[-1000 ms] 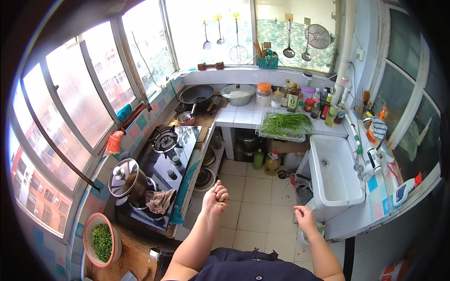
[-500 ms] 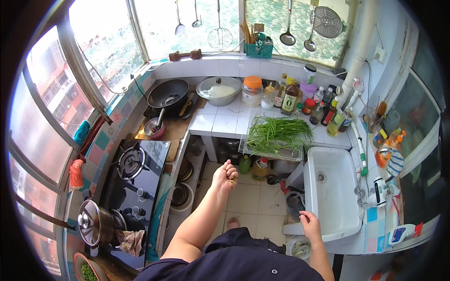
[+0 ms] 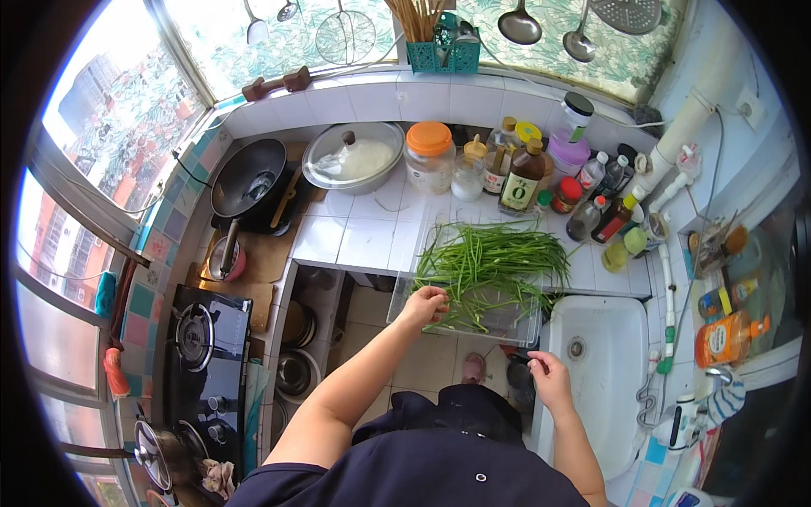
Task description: The person chops a bundle of green chives on a wooden cutting board using a cleaver, transferring the chopped pieces into a large bowl. The person then moves to a sink area to trim the ends of the remaining chives by hand.
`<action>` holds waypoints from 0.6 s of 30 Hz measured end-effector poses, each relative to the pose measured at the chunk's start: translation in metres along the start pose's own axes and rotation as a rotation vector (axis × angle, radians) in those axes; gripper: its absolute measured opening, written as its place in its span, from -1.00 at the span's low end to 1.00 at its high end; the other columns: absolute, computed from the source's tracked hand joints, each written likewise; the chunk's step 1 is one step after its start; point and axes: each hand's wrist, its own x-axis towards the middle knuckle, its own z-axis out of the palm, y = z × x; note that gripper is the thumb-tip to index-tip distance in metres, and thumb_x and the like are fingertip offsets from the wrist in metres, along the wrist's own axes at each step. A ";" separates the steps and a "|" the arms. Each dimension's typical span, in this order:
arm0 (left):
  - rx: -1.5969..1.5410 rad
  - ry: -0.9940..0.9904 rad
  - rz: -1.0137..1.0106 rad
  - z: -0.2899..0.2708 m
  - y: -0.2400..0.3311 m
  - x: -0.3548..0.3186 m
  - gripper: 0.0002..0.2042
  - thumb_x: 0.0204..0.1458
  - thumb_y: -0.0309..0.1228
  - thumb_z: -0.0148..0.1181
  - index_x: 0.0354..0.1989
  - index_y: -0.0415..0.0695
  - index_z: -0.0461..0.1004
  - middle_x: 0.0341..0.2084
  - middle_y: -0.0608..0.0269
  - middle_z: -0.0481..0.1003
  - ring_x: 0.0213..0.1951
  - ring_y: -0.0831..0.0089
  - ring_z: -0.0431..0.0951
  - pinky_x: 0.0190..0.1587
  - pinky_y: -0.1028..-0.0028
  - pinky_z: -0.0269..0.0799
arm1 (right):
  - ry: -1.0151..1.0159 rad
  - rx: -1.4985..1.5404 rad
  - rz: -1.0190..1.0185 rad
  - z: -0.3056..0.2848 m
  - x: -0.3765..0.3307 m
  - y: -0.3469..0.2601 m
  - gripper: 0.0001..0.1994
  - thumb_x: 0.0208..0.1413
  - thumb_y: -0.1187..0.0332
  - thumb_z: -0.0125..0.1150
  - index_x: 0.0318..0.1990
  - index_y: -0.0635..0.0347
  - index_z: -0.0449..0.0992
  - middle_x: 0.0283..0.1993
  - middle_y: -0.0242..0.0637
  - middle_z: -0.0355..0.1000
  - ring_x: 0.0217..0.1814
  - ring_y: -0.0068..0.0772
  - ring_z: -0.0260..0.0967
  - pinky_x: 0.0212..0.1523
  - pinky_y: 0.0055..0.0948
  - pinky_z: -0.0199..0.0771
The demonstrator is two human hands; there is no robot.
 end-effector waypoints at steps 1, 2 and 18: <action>0.077 0.022 0.010 -0.002 -0.008 0.011 -0.82 0.17 -0.39 0.03 -0.08 -0.09 0.41 -0.24 0.33 0.53 -0.25 0.51 0.53 -0.28 0.50 0.43 | -0.037 -0.021 -0.048 0.001 0.031 0.001 -0.83 0.14 0.44 0.12 -0.15 0.22 0.55 -0.29 -0.24 0.50 -0.29 -0.38 0.49 -0.24 -0.46 0.45; 0.208 0.060 0.041 -0.006 -0.016 0.020 -0.81 0.16 -0.39 0.04 -0.08 -0.12 0.42 -0.23 0.33 0.52 -0.24 0.51 0.53 -0.27 0.49 0.44 | -0.074 -0.035 -0.092 0.004 0.060 -0.002 -0.84 0.13 0.42 0.12 -0.17 0.19 0.56 -0.30 -0.24 0.49 -0.30 -0.33 0.48 -0.25 -0.44 0.45; 0.991 0.393 0.271 -0.013 -0.015 0.029 -0.70 0.03 -0.57 0.00 -0.02 -0.19 0.41 -0.07 0.03 0.43 -0.31 0.15 0.60 -0.19 0.23 0.49 | -0.461 -0.615 -1.067 0.093 0.283 -0.020 -0.69 -0.09 0.51 0.14 -0.12 0.05 0.54 -0.07 -0.37 0.41 0.04 -0.25 0.28 0.05 -0.27 0.32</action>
